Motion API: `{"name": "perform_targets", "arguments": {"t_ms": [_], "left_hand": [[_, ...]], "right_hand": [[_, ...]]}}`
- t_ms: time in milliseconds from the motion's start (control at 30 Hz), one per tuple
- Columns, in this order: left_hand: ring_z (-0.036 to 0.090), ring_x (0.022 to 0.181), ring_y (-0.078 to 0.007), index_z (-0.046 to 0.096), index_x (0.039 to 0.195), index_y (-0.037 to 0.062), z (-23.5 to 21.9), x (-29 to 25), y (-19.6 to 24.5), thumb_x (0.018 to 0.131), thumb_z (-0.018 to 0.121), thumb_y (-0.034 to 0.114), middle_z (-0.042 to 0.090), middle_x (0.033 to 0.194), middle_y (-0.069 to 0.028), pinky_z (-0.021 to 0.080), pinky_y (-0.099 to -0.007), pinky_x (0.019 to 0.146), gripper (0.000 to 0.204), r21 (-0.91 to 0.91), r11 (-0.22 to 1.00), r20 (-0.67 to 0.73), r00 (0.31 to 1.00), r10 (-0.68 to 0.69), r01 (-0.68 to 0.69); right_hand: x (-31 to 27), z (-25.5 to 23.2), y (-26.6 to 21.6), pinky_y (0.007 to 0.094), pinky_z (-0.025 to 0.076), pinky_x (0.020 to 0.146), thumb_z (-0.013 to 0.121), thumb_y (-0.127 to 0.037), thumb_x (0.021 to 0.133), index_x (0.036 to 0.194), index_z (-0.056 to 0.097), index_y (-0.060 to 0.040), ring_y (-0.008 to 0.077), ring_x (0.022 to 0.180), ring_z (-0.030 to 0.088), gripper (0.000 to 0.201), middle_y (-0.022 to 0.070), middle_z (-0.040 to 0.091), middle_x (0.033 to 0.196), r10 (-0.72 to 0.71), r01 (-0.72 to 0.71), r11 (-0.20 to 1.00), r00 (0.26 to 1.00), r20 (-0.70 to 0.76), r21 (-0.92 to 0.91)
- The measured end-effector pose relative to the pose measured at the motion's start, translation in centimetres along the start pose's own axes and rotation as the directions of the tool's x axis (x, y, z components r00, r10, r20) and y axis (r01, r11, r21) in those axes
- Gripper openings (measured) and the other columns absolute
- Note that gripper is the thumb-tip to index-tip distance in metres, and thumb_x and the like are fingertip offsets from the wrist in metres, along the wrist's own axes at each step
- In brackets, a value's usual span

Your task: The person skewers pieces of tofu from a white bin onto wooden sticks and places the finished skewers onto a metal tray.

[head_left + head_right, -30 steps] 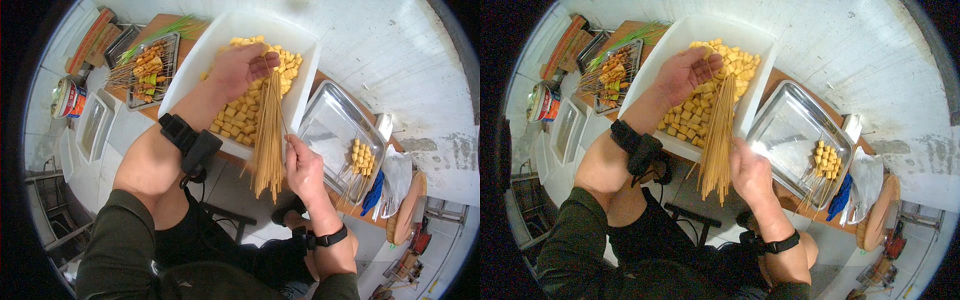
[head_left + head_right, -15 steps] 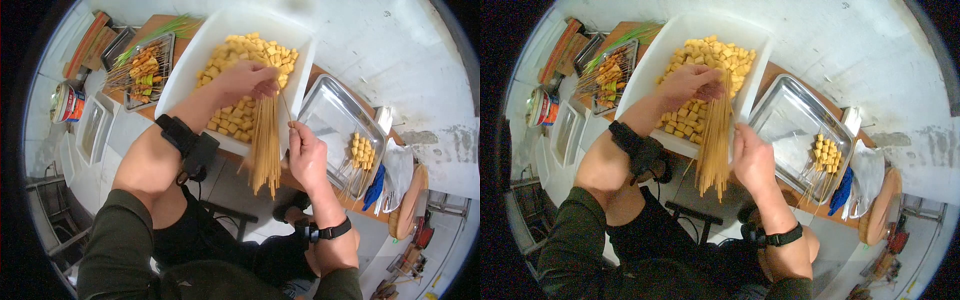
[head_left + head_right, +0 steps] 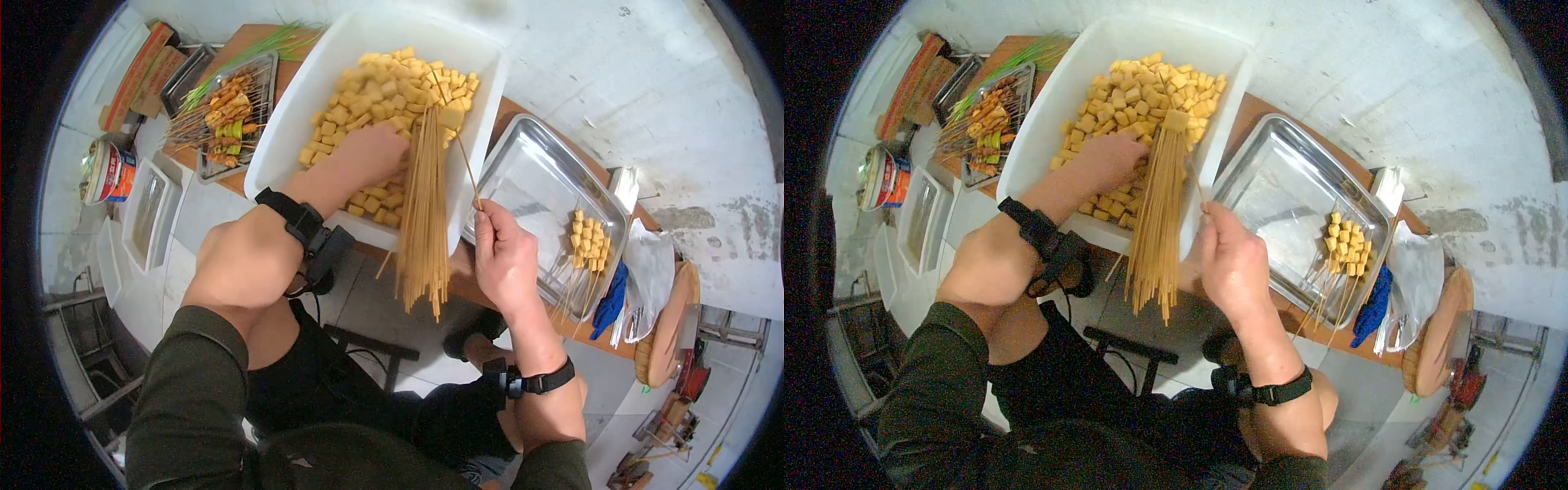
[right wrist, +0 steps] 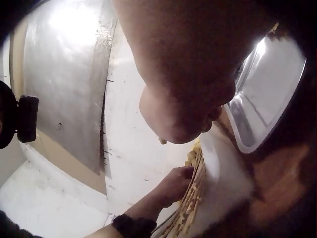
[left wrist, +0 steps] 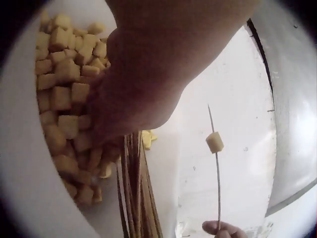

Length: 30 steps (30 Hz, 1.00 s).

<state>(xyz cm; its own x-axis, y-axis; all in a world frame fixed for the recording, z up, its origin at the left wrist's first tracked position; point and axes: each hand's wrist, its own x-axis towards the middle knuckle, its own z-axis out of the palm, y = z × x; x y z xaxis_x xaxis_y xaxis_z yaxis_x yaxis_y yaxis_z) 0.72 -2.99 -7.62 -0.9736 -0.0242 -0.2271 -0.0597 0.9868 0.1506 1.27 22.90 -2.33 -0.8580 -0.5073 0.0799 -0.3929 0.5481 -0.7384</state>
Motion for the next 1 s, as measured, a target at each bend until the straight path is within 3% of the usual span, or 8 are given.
{"name": "perform_targets", "arguments": {"t_ms": [200,300,633,733,833,900,933,1000], "left_hand": [[0.067,0.093,-0.0331,0.070,0.097,0.0080,0.0,0.1,0.0,0.085,0.057,0.009,0.069,0.098,-0.0159,0.056,-0.0423,0.077,0.017,0.088,0.993,0.077,0.993,-0.091,0.084],[0.067,0.096,-0.0321,0.070,0.095,0.0076,0.2,-0.1,0.0,0.084,0.057,0.005,0.068,0.100,-0.0150,0.056,-0.0420,0.078,0.017,0.057,0.998,-0.022,0.999,-0.040,0.041],[0.066,0.098,-0.0323,0.067,0.095,0.0009,0.5,0.2,-1.1,0.086,0.055,0.005,0.068,0.101,-0.0159,0.055,-0.0425,0.080,0.016,0.047,0.999,0.035,0.999,0.006,-0.007],[0.064,0.098,-0.0355,0.066,0.095,0.0006,-0.1,0.1,-1.0,0.083,0.059,0.008,0.066,0.103,-0.0171,0.053,-0.0438,0.083,0.016,0.011,1.000,0.050,0.999,0.017,-0.018],[0.066,0.093,-0.0297,0.067,0.096,-0.0004,-2.4,0.5,-1.6,0.088,0.061,0.013,0.069,0.100,-0.0147,0.054,-0.0398,0.080,0.016,-0.168,0.985,-0.062,0.996,-0.059,0.047],[0.067,0.089,-0.0216,0.066,0.100,-0.0016,-3.7,0.7,-2.4,0.095,0.060,0.017,0.069,0.097,-0.0102,0.055,-0.0332,0.077,0.021,-0.793,0.583,0.073,0.978,-0.195,0.175],[0.067,0.089,-0.0216,0.066,0.100,-0.0016,-4.1,0.6,-2.4,0.095,0.060,0.017,0.069,0.097,-0.0102,0.055,-0.0332,0.077,0.021,-0.792,0.585,0.071,0.978,-0.196,0.174],[0.066,0.088,-0.0158,0.063,0.103,-0.0014,-4.6,0.5,-2.4,0.098,0.058,0.021,0.068,0.098,-0.0081,0.055,-0.0276,0.077,0.023,-0.998,0.051,0.017,0.959,-0.284,0.033]], "right_hand": [[-0.2,-0.6,0.1,0.0496,0.053,0.073,0.057,-0.014,0.093,0.111,0.064,-0.0023,0.0450,0.083,0.064,0.023,0.0270,0.065,0.088,-0.007,0.007,1.000,1.000,0.005,-0.015],[-0.3,-0.6,0.3,0.0495,0.053,0.072,0.058,-0.015,0.093,0.111,0.064,-0.0025,0.0448,0.082,0.064,0.023,0.0265,0.066,0.088,-0.012,0.011,1.000,1.000,-0.003,-0.022],[0.0,-0.4,0.0,0.0484,0.054,0.070,0.059,-0.014,0.092,0.111,0.064,-0.0033,0.0442,0.080,0.065,0.022,0.0258,0.066,0.085,-0.014,0.014,1.000,1.000,0.001,-0.018],[-0.1,-0.3,0.2,0.0483,0.053,0.071,0.058,-0.014,0.092,0.110,0.064,-0.0032,0.0440,0.081,0.065,0.022,0.0257,0.066,0.087,0.001,0.000,1.000,1.000,0.007,-0.020],[-0.1,-0.4,0.2,0.0482,0.053,0.072,0.058,-0.013,0.092,0.110,0.065,-0.0033,0.0441,0.082,0.065,0.022,0.0258,0.066,0.088,0.001,-0.001,1.000,1.000,0.000,-0.004],[-0.2,-0.3,0.2,0.0481,0.054,0.072,0.058,-0.013,0.092,0.110,0.065,-0.0033,0.0443,0.082,0.065,0.022,0.0257,0.066,0.088,-0.017,0.017,1.000,1.000,-0.003,0.003],[-0.2,-0.3,0.3,0.0479,0.054,0.072,0.058,-0.013,0.092,0.110,0.065,-0.0034,0.0444,0.082,0.065,0.021,0.0256,0.066,0.088,-0.038,0.038,0.999,0.999,-0.001,0.009],[-0.3,0.0,0.2,0.0481,0.053,0.071,0.058,-0.014,0.092,0.110,0.065,-0.0035,0.0442,0.081,0.065,0.021,0.0259,0.066,0.087,-0.058,0.058,0.998,0.998,0.008,0.002]]}}
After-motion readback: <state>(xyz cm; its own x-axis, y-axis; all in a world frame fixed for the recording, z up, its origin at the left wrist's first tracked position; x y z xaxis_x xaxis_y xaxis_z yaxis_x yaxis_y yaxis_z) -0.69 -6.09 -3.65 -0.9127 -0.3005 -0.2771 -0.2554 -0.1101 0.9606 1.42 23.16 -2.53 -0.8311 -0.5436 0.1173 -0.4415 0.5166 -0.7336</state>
